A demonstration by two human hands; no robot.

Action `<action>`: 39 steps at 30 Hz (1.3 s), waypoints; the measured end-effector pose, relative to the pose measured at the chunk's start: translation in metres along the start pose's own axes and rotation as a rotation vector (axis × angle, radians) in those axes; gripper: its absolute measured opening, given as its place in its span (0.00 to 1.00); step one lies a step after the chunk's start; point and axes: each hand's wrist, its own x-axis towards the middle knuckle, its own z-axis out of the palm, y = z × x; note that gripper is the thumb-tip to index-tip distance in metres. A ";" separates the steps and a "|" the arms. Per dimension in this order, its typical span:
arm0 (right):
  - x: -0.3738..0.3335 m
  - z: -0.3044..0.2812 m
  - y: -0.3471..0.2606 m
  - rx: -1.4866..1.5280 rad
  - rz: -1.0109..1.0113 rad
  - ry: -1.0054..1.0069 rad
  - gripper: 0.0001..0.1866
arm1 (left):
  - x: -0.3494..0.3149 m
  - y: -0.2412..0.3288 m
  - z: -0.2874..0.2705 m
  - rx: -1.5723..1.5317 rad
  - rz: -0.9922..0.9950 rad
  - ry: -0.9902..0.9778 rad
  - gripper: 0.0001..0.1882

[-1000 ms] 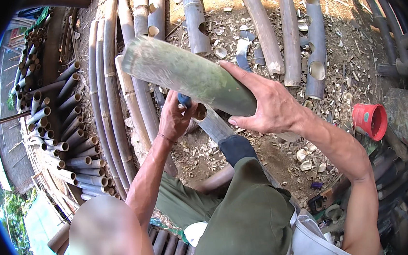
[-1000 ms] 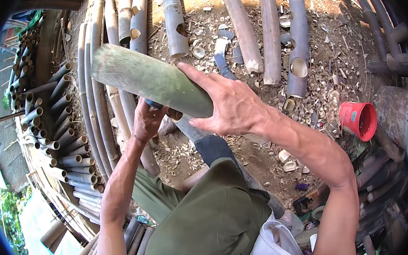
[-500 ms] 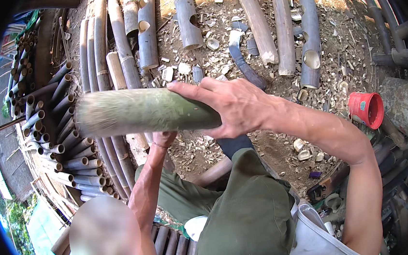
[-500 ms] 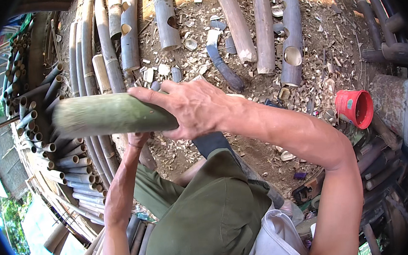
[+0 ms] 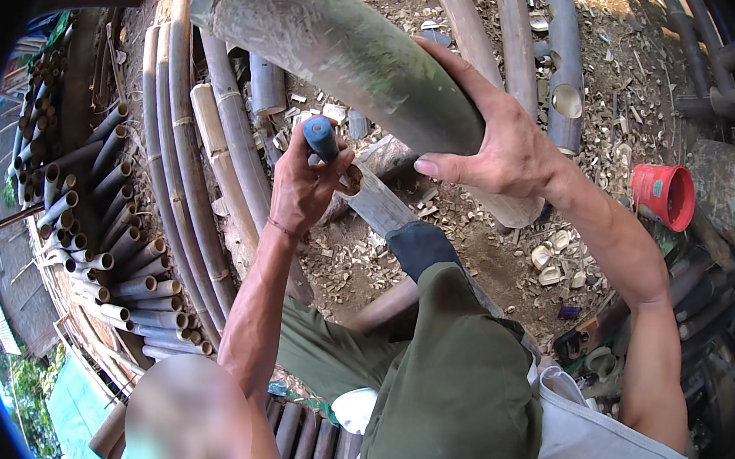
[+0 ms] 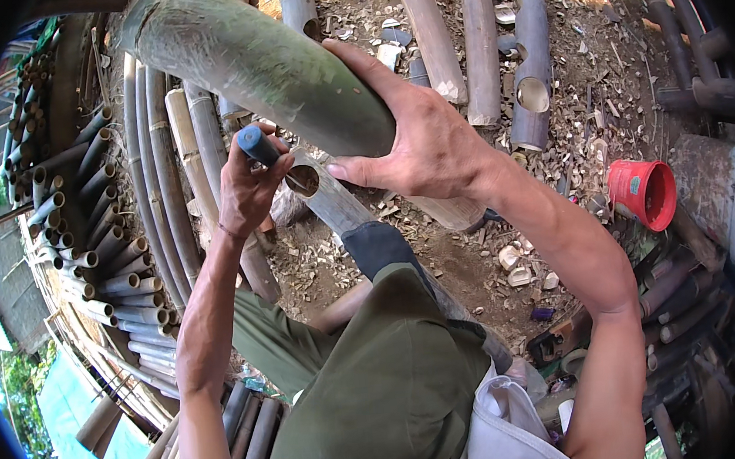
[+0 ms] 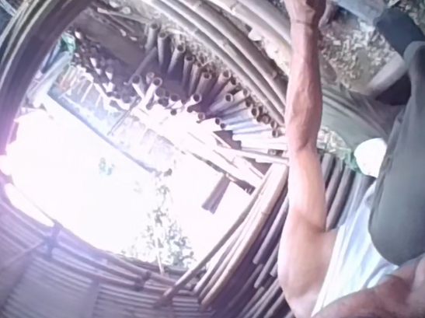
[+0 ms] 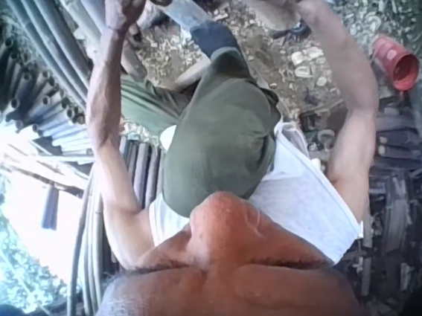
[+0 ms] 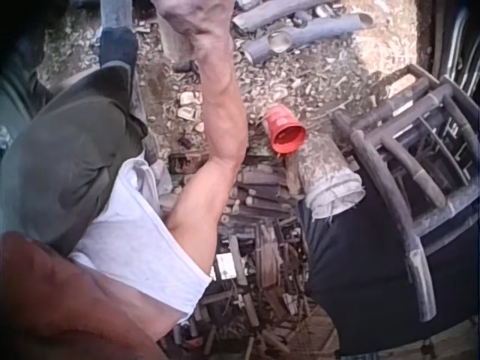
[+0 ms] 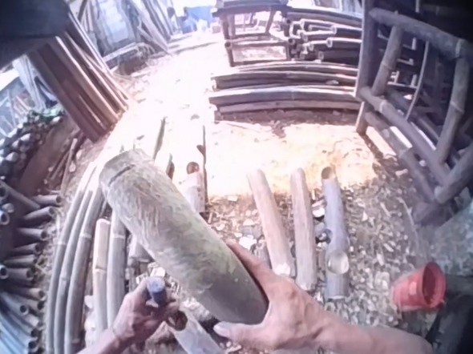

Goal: The person trims bamboo stalks with a machete, shapes the interior of a bamboo segment with a drawknife, and fits a long bamboo stalk into a hole in another stalk.

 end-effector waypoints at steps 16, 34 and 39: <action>0.006 0.018 0.025 -0.374 -0.039 -0.111 0.53 | -0.001 -0.035 0.001 0.276 0.005 -0.010 0.18; 0.046 0.050 -0.023 -0.679 -0.220 -0.402 0.50 | -0.076 -0.076 0.000 -0.064 -0.127 0.101 0.19; 0.046 0.058 -0.032 -0.359 -0.321 -0.151 0.50 | -0.084 -0.070 0.019 -0.050 -0.139 0.265 0.30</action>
